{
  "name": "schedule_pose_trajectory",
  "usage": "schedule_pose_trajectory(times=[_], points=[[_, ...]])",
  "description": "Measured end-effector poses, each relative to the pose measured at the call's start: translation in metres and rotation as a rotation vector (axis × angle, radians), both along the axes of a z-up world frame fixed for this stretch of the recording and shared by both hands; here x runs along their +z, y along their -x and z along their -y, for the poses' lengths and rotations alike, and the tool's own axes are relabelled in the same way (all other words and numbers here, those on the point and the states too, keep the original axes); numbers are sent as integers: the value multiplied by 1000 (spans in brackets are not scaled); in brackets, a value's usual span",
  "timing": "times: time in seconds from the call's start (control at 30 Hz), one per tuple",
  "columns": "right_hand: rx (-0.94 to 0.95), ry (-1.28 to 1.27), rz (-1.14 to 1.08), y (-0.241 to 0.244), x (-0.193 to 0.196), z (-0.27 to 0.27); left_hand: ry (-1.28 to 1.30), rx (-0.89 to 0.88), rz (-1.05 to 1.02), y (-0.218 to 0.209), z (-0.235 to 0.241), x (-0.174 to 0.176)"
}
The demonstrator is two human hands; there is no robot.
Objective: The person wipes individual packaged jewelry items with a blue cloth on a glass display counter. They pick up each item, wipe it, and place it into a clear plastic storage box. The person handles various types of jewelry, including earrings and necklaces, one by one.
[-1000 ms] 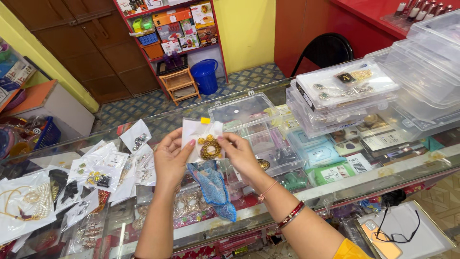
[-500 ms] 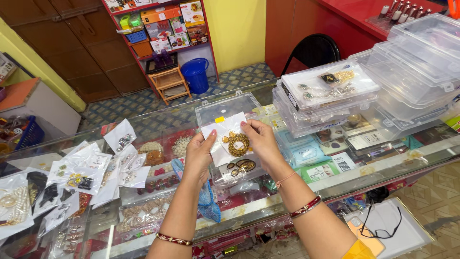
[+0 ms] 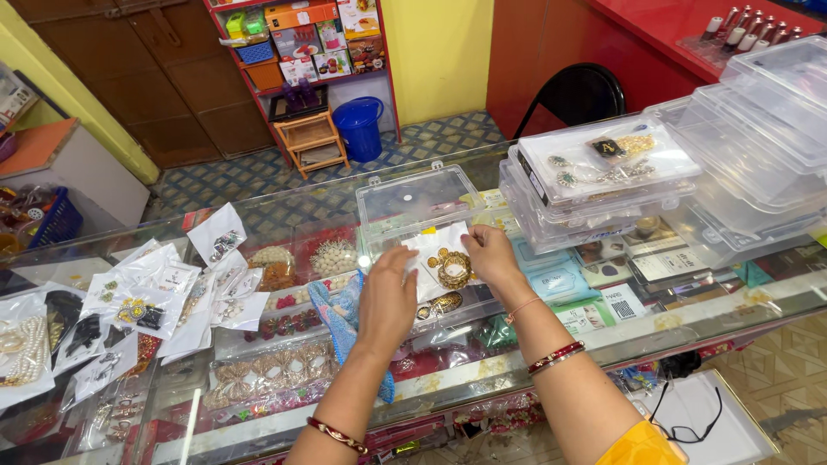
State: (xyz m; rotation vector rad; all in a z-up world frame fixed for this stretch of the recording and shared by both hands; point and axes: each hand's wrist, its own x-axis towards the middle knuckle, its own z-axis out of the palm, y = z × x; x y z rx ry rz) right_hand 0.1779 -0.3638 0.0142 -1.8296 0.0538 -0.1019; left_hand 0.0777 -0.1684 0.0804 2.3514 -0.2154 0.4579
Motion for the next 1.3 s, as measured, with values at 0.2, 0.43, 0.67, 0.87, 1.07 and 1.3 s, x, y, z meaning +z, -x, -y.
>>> schedule_pose_trajectory(times=[0.2, 0.43, 0.67, 0.87, 1.07, 1.3], points=[[74, -53, -57, 0, -7, 3, -396, -69, -100, -1, 3, -15], [-27, 221, 20, 9, -1, -2, -608, -108, -287, -5, 6, -13], [-70, 460, 109, 13, 2, -4, -638, -115, -330, -5, 7, -10], [-55, 470, 167, 11, -3, -2, -643, -110, -311, -5, 7, -14], [-124, 526, 136, 29, 26, -11, -576, -108, -258, -7, 6, -19], [-132, 675, 435, 64, 77, -34, -292, -126, -152, -6, -5, -12]])
